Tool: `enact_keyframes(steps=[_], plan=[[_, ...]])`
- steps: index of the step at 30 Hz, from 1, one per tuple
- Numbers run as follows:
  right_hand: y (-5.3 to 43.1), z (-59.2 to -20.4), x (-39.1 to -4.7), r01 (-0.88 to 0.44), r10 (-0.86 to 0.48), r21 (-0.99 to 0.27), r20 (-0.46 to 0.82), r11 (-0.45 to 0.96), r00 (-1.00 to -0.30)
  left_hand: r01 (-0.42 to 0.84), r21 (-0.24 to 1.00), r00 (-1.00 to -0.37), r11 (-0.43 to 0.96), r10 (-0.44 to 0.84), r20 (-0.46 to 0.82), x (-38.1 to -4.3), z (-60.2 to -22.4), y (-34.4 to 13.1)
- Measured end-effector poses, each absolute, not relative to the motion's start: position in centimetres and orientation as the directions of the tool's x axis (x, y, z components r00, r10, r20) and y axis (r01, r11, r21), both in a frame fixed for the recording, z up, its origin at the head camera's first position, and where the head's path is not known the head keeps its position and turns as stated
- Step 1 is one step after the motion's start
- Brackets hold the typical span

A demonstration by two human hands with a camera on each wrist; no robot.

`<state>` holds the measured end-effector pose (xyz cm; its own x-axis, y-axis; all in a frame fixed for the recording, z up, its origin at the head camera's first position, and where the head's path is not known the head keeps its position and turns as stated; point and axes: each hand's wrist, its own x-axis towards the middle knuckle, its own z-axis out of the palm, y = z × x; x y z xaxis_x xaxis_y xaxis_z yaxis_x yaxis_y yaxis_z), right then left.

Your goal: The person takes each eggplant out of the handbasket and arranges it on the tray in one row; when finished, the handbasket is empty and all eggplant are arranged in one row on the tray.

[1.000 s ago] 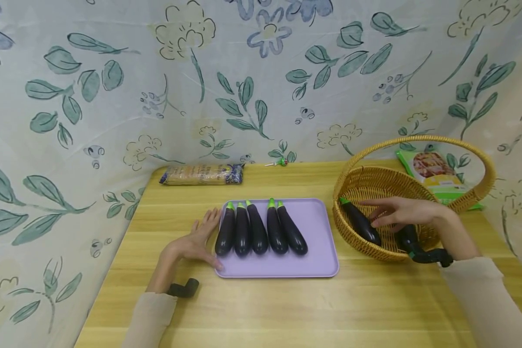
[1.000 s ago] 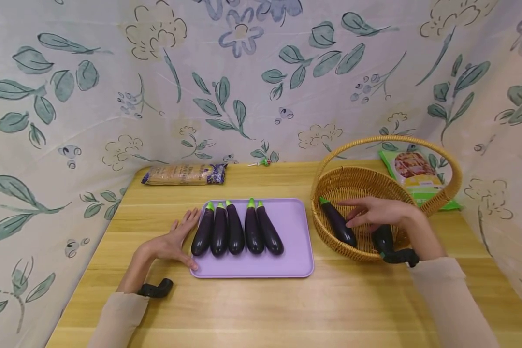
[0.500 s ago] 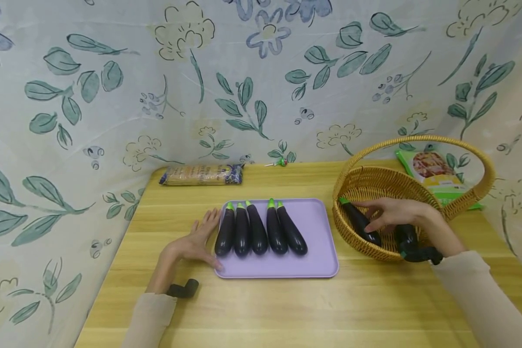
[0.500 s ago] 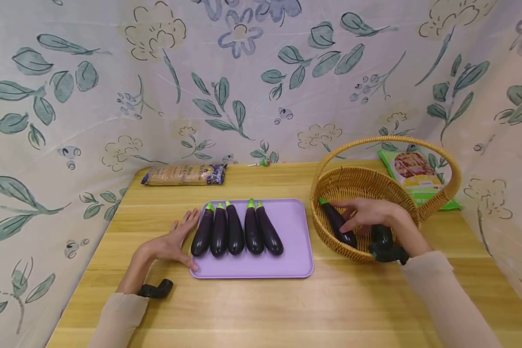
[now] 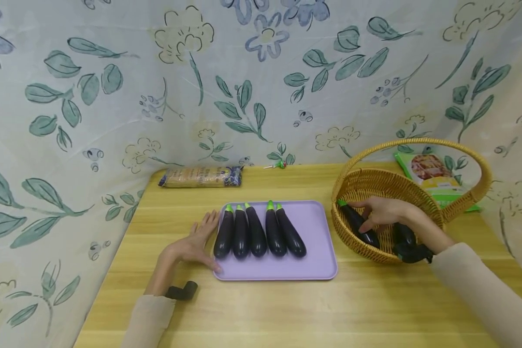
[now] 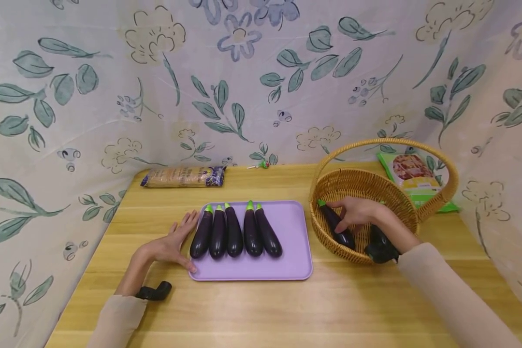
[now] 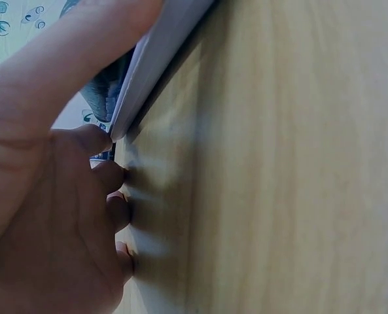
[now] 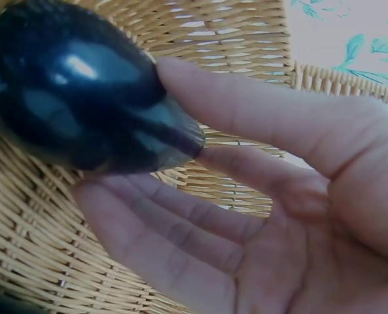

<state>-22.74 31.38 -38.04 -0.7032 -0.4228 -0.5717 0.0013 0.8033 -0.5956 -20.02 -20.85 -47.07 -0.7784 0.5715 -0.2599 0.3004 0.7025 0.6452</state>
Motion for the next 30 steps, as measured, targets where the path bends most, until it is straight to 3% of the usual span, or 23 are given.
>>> enact_keyframes(steps=[14, 30], plan=[[32.7, -38.8, -23.1, 0.038, -0.407, -0.628, -0.548, 0.777, -0.731, 0.307, 0.646, -0.781, 0.699, 0.573, -0.249, -20.0, -47.2, -21.0], [33.7, -37.0, -22.7, 0.097, -0.386, -0.67, -0.533, 0.736, -0.753, 0.296, 0.646, -0.781, 0.704, 0.568, -0.261, -19.9, -47.2, -20.9]])
